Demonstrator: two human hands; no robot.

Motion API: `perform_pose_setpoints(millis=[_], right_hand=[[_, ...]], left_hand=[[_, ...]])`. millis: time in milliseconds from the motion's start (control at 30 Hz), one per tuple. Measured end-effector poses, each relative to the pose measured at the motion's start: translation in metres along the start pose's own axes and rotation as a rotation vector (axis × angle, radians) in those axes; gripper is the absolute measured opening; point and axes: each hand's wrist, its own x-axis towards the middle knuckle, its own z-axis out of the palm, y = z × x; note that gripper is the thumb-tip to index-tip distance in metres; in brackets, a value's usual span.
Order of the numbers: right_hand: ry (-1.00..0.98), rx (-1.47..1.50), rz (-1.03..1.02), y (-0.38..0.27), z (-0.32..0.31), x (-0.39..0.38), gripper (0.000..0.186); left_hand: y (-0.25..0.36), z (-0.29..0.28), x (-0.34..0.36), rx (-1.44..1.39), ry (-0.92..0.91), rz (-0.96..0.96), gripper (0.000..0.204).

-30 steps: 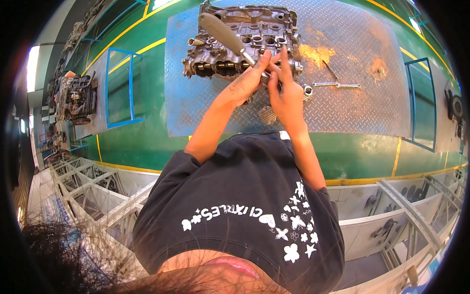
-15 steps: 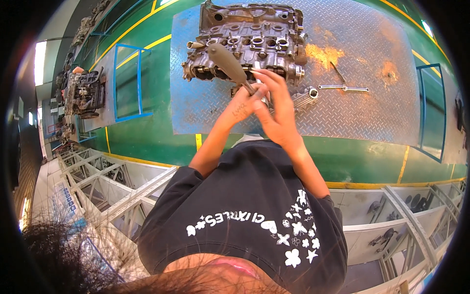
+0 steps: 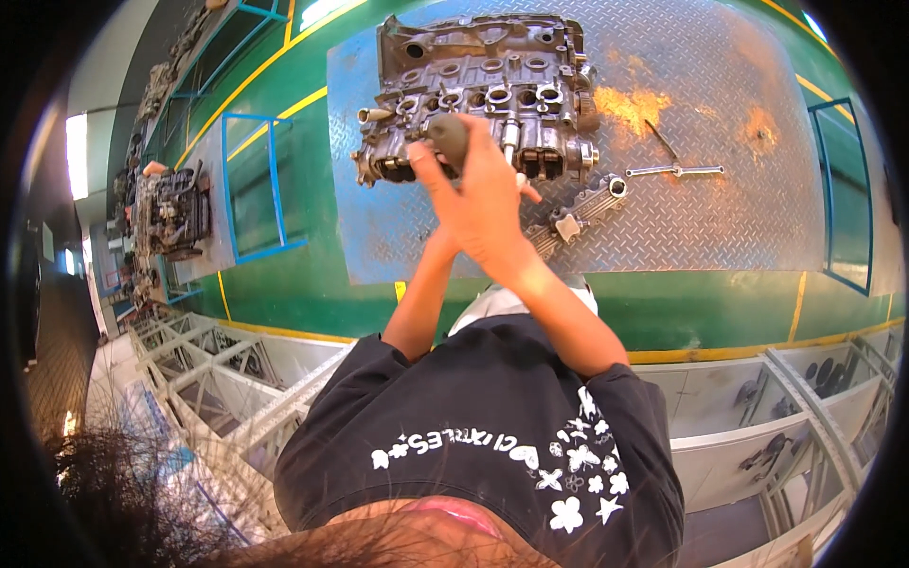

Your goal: The person uses a ratchet and socket to work on an engine cylinder head, handling small parts by hand and using the tool to secure or loosen components.

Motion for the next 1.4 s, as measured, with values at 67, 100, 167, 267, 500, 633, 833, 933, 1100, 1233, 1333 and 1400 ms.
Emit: perform_pose_setpoints(millis=[67, 100, 167, 267, 500, 633, 833, 933, 1100, 1233, 1333, 1400], right_hand=[[0.039, -0.066, -0.087, -0.001, 0.022, 0.007, 0.035], [0.051, -0.04, -0.093, -0.003, 0.029, 0.012, 0.032], [0.046, -0.044, -0.066, 0.002, 0.038, 0.027, 0.028], [0.031, -0.03, -0.038, 0.007, 0.044, 0.051, 0.023], [0.149, 0.203, -0.012, 0.031, 0.013, 0.086, 0.023], [-0.15, 0.221, 0.06, 0.017, 0.024, 0.085, 0.025], [-0.213, 0.098, -0.02, 0.02, 0.048, 0.056, 0.026], [0.138, 0.292, 0.048, 0.031, 0.001, 0.048, 0.018], [0.946, 0.69, 0.258, 0.091, -0.088, 0.027, 0.031], [0.736, 0.492, 0.145, 0.059, -0.062, 0.022, 0.023], [0.01, -0.423, -0.485, 0.02, 0.004, 0.027, 0.016], [-0.491, -0.265, -0.019, 0.012, 0.041, 0.029, 0.031]], left_hand=[[-0.003, -0.006, 0.007, -0.063, -0.035, 0.023, 0.03], [-0.005, -0.006, 0.008, -0.085, -0.055, 0.03, 0.029], [-0.013, -0.003, 0.011, -0.109, -0.091, 0.043, 0.029], [-0.052, 0.006, 0.021, -0.16, -0.056, 0.072, 0.027], [0.046, 0.034, 0.023, 0.329, 0.388, -0.105, 0.039], [0.04, 0.031, 0.013, 0.526, 0.416, -0.084, 0.041], [-0.011, 0.04, 0.018, -0.176, 0.701, 0.322, 0.028], [-0.001, 0.04, 0.016, -0.021, 0.471, 0.304, 0.024], [0.024, 0.042, 0.024, 0.781, 0.12, 0.417, 0.03], [0.009, 0.045, 0.022, 0.521, 0.259, 0.359, 0.02], [-0.029, 0.057, 0.036, 0.11, 0.606, 0.355, 0.027], [-0.059, 0.051, 0.036, -0.192, 0.191, 0.301, 0.039]])
